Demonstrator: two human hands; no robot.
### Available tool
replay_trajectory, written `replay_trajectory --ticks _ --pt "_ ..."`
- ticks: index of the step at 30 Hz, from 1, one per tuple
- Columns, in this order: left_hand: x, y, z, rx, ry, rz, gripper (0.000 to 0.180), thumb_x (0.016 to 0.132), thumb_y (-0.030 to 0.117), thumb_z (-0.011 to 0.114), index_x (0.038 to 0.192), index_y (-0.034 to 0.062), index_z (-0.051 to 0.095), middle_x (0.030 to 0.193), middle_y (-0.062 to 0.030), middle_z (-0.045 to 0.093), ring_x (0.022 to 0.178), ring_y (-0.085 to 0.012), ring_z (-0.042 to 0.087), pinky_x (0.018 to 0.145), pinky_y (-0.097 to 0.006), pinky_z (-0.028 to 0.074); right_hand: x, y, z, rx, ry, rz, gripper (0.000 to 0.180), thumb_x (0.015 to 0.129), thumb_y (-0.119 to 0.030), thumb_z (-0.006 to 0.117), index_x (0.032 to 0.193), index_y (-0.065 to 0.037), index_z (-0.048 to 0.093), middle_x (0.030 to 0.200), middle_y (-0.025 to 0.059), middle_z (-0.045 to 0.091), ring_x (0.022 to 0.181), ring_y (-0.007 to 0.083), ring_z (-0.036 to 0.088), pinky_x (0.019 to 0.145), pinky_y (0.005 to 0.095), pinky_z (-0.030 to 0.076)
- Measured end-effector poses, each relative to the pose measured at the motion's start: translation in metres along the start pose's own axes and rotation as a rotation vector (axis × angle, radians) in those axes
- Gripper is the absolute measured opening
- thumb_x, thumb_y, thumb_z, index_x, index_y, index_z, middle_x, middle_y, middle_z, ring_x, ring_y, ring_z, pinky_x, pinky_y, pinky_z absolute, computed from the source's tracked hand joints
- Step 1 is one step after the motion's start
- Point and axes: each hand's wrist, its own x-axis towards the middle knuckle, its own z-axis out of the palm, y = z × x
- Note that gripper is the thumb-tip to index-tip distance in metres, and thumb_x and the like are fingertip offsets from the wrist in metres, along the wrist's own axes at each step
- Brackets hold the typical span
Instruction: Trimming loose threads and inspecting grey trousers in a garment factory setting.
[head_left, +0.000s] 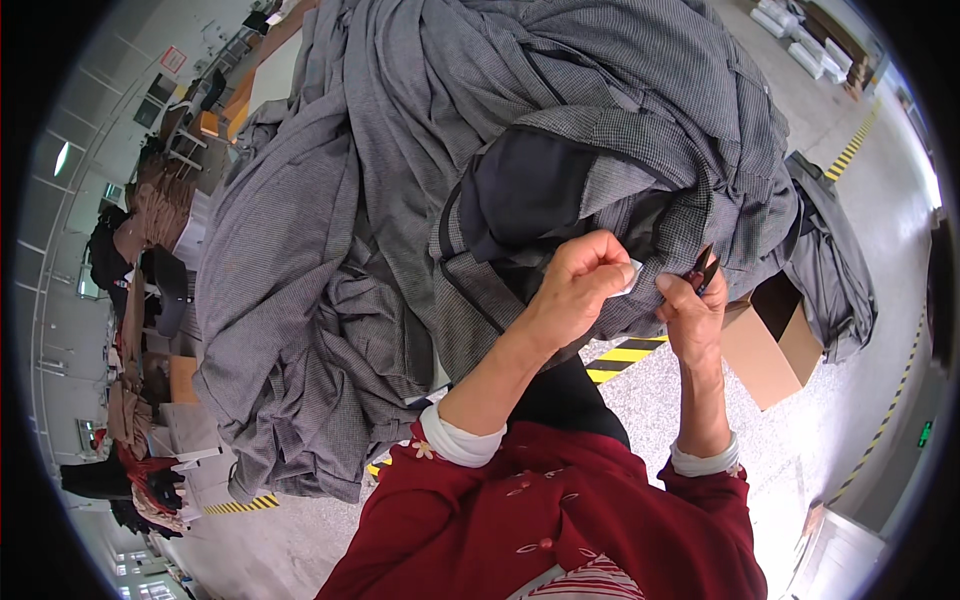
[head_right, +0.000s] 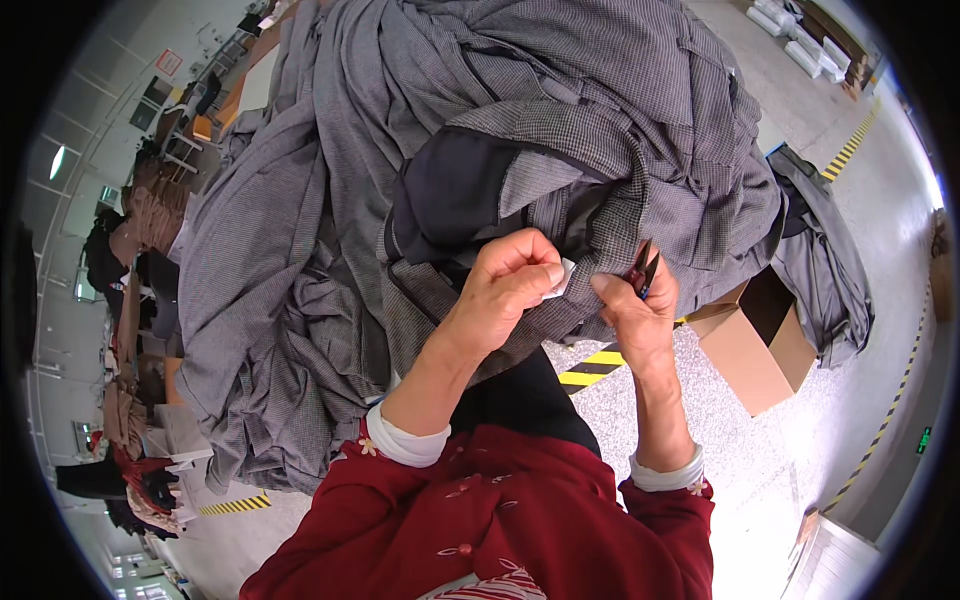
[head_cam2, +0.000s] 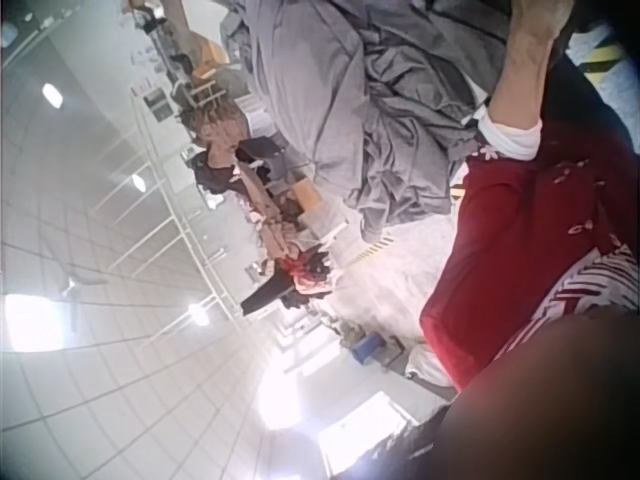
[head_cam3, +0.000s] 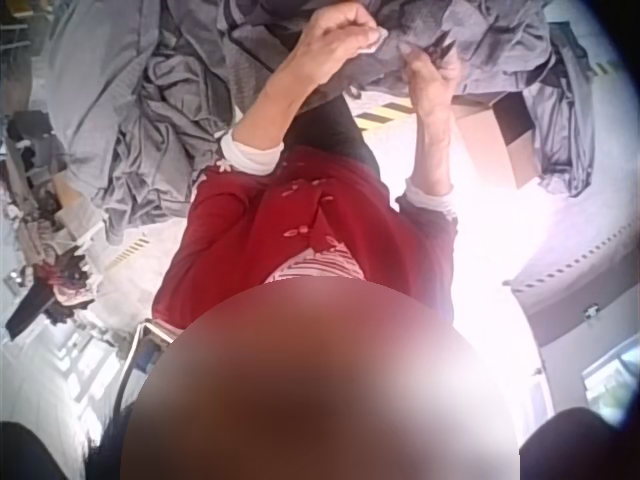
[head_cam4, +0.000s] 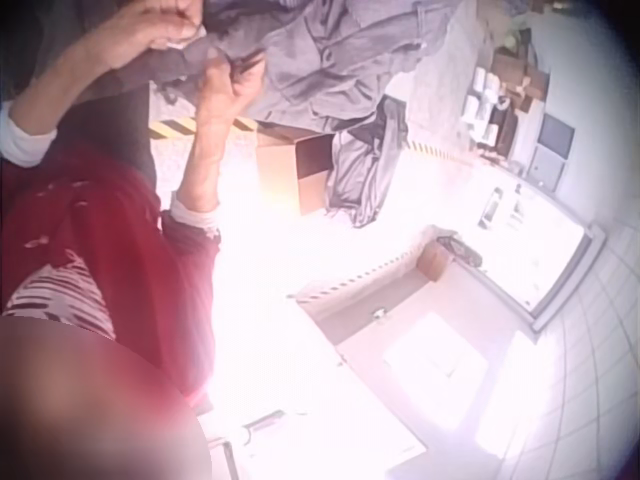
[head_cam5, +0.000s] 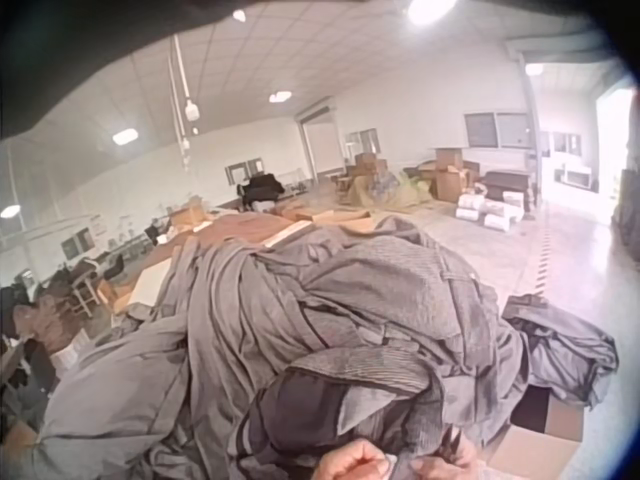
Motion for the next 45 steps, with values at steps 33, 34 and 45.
replay_trajectory --ticks 33,34,45 --pt "-0.003 -0.01 0.011 0.111 0.042 0.07 0.009 0.083 0.004 0.053 0.074 0.0027 0.049 0.065 0.0068 0.042 0.059 -0.0001 0.033 0.05 -0.018 0.027 -0.024 -0.063 0.02 -1.603 -0.287 -0.45 0.02 0.078 -0.015 0.062 0.075 -0.004 0.046 0.068 0.0115 0.051 0.053 0.0281 0.055 0.046 0.035 0.043" --pt "-0.002 -0.011 0.01 0.119 0.045 0.072 0.009 0.083 0.003 0.053 0.074 0.0027 0.049 0.065 0.0069 0.041 0.058 0.0 0.033 0.049 -0.018 0.026 -0.023 -0.062 0.019 -1.603 -0.288 -0.451 0.02 0.078 -0.015 0.062 0.075 -0.004 0.046 0.068 0.0115 0.051 0.053 0.0281 0.055 0.046 0.035 0.043" --pt "-0.018 -0.004 0.007 -0.009 0.061 0.16 0.012 0.083 0.006 0.054 0.073 0.0038 0.047 0.062 0.0061 0.04 0.054 0.0001 0.033 0.046 -0.018 0.026 -0.018 -0.031 0.005 -0.571 0.126 -0.181 0.028 0.077 -0.007 0.064 0.097 0.006 0.051 0.07 0.0004 0.047 0.058 0.0106 0.041 0.051 0.0266 0.037"
